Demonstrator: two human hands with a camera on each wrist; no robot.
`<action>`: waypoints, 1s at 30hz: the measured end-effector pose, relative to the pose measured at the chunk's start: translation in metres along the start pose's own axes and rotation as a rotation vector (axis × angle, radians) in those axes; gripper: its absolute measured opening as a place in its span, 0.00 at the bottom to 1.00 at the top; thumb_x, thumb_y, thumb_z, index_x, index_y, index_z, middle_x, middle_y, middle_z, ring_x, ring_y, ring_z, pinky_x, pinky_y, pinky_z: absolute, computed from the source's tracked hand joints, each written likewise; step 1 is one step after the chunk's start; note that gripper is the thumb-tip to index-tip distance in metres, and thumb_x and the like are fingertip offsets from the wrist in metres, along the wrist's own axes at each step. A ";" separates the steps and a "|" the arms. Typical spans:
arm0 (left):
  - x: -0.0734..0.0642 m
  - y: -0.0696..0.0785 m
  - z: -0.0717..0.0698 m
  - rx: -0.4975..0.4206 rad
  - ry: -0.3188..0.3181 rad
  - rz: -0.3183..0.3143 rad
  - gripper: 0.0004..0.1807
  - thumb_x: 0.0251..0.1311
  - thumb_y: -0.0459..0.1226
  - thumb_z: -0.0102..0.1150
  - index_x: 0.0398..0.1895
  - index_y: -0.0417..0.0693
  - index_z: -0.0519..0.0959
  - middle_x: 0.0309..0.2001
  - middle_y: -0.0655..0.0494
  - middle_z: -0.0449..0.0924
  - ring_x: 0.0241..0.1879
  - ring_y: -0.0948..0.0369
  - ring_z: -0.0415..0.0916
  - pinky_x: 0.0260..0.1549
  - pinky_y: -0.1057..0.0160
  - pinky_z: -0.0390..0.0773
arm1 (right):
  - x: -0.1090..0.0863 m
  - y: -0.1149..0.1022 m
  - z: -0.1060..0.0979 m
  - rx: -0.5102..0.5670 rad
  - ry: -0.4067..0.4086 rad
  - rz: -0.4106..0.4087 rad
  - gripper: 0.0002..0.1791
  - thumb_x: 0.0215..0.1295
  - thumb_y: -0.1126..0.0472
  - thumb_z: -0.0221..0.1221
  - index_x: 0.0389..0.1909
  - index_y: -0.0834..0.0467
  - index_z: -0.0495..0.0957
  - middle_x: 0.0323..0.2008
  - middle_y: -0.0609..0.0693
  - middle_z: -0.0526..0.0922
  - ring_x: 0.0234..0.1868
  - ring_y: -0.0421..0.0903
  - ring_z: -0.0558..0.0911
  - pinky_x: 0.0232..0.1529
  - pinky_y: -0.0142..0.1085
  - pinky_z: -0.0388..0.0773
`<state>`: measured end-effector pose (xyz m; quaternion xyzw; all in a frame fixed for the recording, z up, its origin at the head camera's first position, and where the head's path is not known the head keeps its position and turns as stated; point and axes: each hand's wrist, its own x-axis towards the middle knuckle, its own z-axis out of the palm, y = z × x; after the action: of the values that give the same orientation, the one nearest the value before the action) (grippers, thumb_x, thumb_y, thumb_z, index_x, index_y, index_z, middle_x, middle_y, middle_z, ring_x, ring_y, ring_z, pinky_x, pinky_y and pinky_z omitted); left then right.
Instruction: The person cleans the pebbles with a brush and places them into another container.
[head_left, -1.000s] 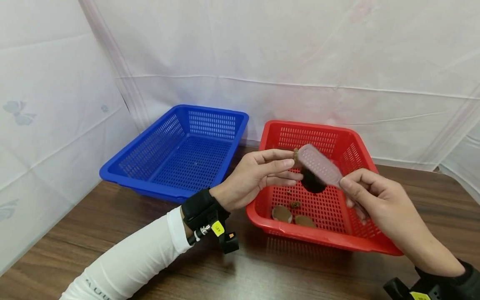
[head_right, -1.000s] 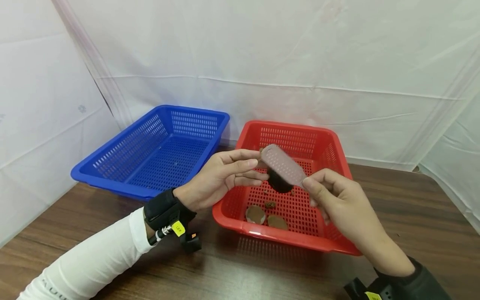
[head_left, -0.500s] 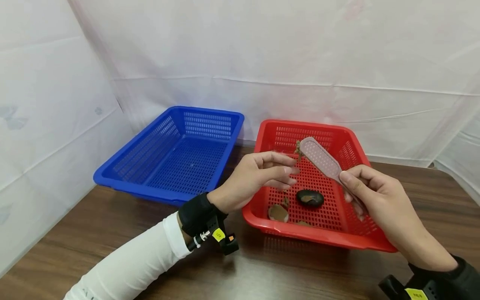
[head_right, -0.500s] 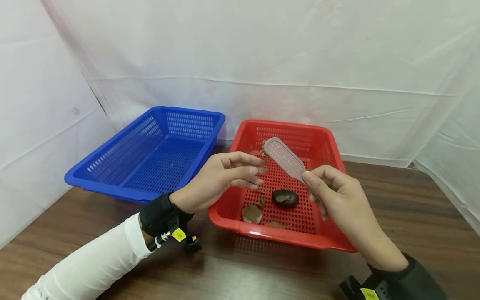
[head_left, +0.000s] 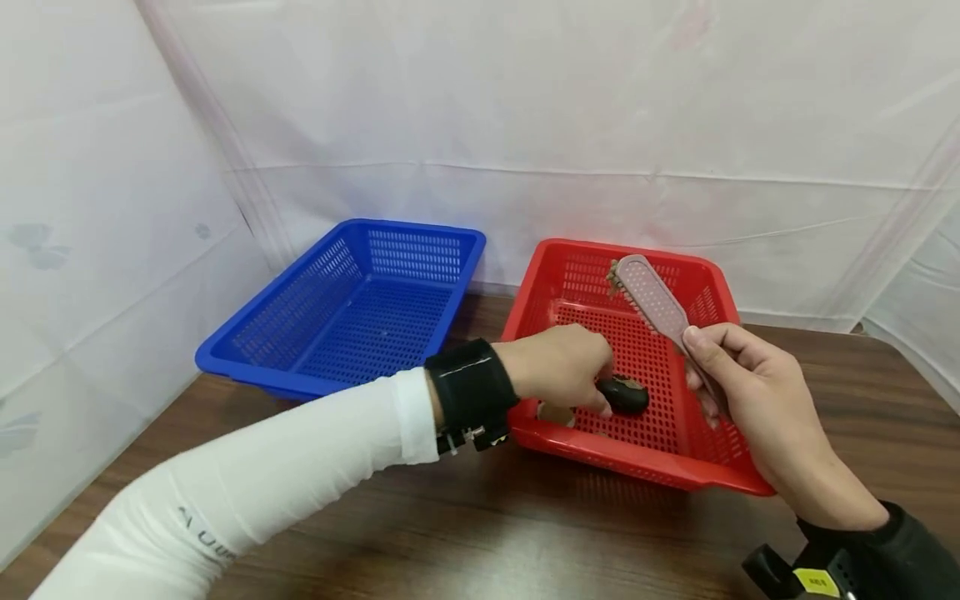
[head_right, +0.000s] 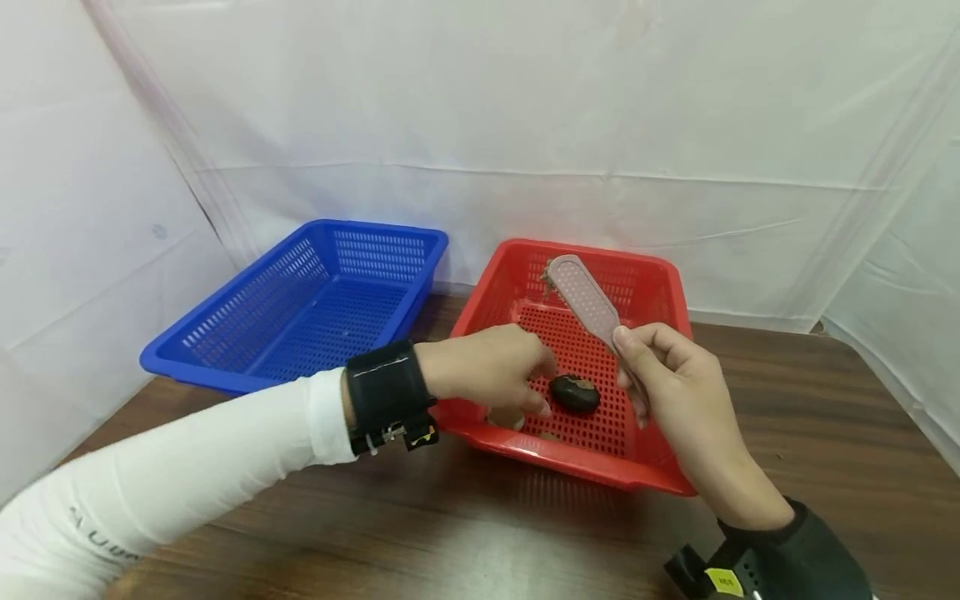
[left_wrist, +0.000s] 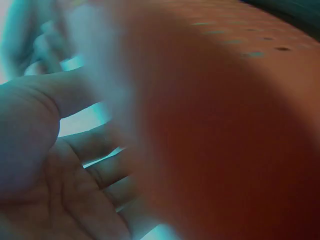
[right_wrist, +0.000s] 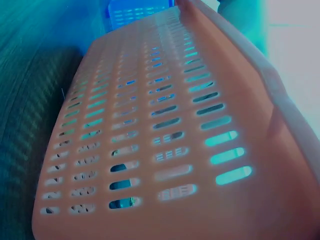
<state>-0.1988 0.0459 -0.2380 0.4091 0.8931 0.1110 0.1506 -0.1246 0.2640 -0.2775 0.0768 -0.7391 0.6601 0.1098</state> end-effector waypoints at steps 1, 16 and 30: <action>0.002 0.001 0.000 0.022 -0.032 -0.015 0.14 0.68 0.46 0.73 0.46 0.46 0.86 0.35 0.59 0.83 0.35 0.64 0.77 0.36 0.70 0.76 | 0.000 0.001 0.001 0.013 0.005 -0.001 0.12 0.79 0.56 0.62 0.39 0.61 0.79 0.26 0.51 0.77 0.18 0.47 0.70 0.14 0.39 0.67; 0.041 0.000 -0.007 0.356 -0.144 0.026 0.18 0.70 0.47 0.71 0.56 0.49 0.84 0.44 0.61 0.85 0.42 0.65 0.78 0.42 0.69 0.77 | 0.009 0.011 0.011 0.133 0.053 0.001 0.11 0.79 0.55 0.62 0.38 0.59 0.80 0.26 0.50 0.77 0.18 0.44 0.71 0.16 0.33 0.72; 0.083 -0.009 0.043 0.465 -0.109 0.114 0.14 0.65 0.42 0.76 0.52 0.53 0.85 0.48 0.63 0.85 0.50 0.66 0.80 0.49 0.71 0.77 | 0.012 0.012 0.017 0.195 0.023 0.037 0.13 0.79 0.54 0.61 0.37 0.59 0.79 0.25 0.50 0.76 0.18 0.44 0.70 0.16 0.33 0.71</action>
<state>-0.2408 0.1066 -0.2958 0.4878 0.8607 -0.1118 0.0938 -0.1400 0.2486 -0.2881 0.0659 -0.6713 0.7316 0.0982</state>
